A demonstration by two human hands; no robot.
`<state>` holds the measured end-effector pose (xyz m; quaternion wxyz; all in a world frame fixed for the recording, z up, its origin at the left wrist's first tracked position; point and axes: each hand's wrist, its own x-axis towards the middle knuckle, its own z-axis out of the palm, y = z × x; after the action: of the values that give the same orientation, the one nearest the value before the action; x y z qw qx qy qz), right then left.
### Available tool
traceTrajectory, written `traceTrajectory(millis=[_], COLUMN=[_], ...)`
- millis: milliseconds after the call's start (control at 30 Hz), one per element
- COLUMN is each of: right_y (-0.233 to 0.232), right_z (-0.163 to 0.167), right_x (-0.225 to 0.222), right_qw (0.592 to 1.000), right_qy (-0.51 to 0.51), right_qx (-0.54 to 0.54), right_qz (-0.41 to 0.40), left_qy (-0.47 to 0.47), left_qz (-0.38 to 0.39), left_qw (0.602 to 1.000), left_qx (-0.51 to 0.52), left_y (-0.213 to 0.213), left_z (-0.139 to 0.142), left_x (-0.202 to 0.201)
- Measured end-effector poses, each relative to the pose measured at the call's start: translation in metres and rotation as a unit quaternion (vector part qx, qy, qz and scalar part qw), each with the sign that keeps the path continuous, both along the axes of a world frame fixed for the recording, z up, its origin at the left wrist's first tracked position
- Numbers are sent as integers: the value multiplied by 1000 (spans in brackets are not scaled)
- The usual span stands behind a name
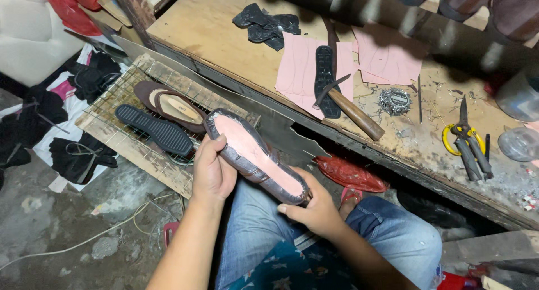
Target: The person removes a shoe last from a brown shoe, places it on a shelf, and then fits a new black sole onto the shoe. They press the sole into place by hand and use a hammer to tap around the edges to secure it.
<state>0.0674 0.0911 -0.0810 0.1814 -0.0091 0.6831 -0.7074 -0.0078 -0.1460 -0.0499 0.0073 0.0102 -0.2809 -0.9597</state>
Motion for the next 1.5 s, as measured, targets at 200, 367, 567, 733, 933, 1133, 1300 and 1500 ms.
traceTrajectory(millis=[200, 367, 567, 733, 933, 1133, 1300, 1500], right_y=[-2, -2, -6, -11, -7, 9, 8, 3], right_z=[4, -2, -4, 5, 12, 4, -8, -19], right_x=[8, 8, 11, 18, 24, 11, 14, 14], right_qw=[999, 999, 998, 994, 989, 984, 979, 967], right_qy=[45, 43, 69, 101, 144, 36, -48, -63], right_qx=[1, -9, 11, -36, 17, -153, -182, -238], right_qz=[1, 9, 2, -19, 10, 82, 73, 57], left_qy=[24, 34, 63, 22, 4, 28, 70, 87], left_qz=[-36, -21, -3, -50, -13, -27, -61, -55], left_qw=[999, 995, 982, 989, 994, 993, 980, 976], left_qx=[-25, -91, -178, -135, -108, -111, -178, -192], left_y=[4, 4, 3, 14, 27, 18, 26, 30], left_z=[5, 8, 10, 10, 0, 11, 25, 38], left_x=[10, 14, 21, 30, 48, 44, 51, 48])
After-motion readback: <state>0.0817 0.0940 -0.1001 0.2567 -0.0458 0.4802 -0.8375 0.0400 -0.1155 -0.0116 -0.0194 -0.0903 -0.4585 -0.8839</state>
